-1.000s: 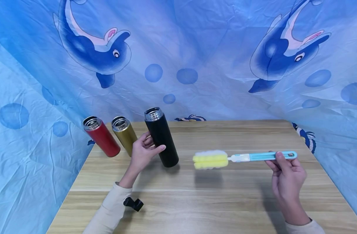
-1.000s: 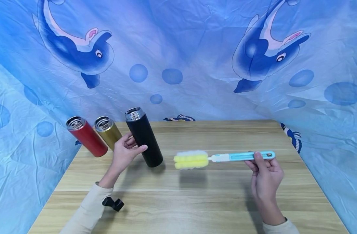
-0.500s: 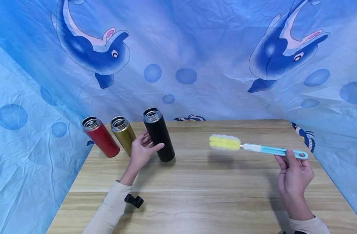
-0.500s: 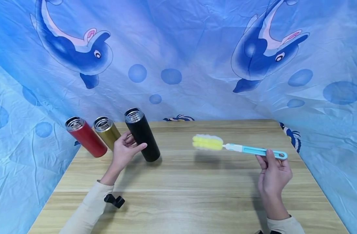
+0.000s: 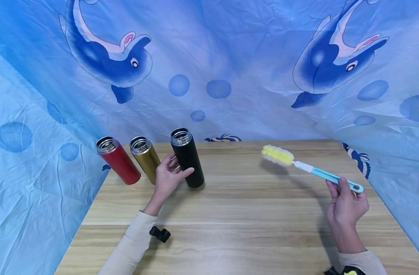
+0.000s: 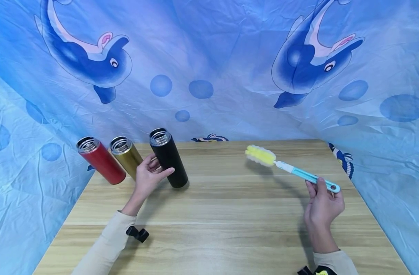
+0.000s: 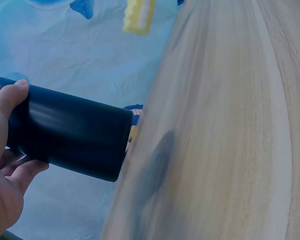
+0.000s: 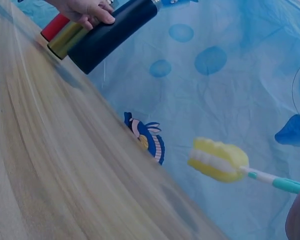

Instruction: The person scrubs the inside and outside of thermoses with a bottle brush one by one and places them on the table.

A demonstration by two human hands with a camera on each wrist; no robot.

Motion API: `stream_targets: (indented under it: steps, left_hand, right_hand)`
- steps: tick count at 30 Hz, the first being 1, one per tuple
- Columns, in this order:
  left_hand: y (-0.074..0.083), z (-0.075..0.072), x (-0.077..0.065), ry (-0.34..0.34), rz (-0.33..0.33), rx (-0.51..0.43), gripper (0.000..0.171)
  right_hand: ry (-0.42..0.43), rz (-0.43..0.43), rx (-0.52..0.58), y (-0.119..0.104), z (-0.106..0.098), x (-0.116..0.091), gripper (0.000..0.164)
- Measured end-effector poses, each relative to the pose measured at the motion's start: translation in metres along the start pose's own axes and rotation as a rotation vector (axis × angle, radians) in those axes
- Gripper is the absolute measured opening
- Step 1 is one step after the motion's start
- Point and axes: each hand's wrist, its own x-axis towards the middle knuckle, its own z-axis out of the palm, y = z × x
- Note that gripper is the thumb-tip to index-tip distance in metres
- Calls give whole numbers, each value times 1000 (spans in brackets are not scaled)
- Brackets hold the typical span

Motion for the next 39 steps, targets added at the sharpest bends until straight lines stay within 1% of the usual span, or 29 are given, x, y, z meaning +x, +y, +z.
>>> stream_targets:
  steps: [7, 15, 20, 27, 32, 34, 39]
  left_hand:
    - [-4, 1, 0, 15, -13, 2, 75]
    - [-7, 3, 2, 21, -29, -28, 78]
    - [-10, 3, 3, 24, -26, -8, 79]
    - [-15, 2, 4, 51, -32, 0, 78]
    - [-20, 1, 4, 66, -51, -20, 79]
    - [-21, 1, 4, 68, -53, -30, 78]
    - [-23, -1, 3, 70, -53, -35, 78]
  right_hand:
    - [46, 10, -3, 3, -6, 4, 25]
    - [89, 36, -33, 7, -12, 9, 28]
    - [100, 24, -32, 10, -14, 12, 30]
    - [105, 48, -50, 11, -18, 13, 33]
    - [124, 57, -90, 9, -20, 12, 30]
    - [132, 73, -120, 7, -20, 12, 29]
    - [146, 141, -261, 2, -23, 11, 28]
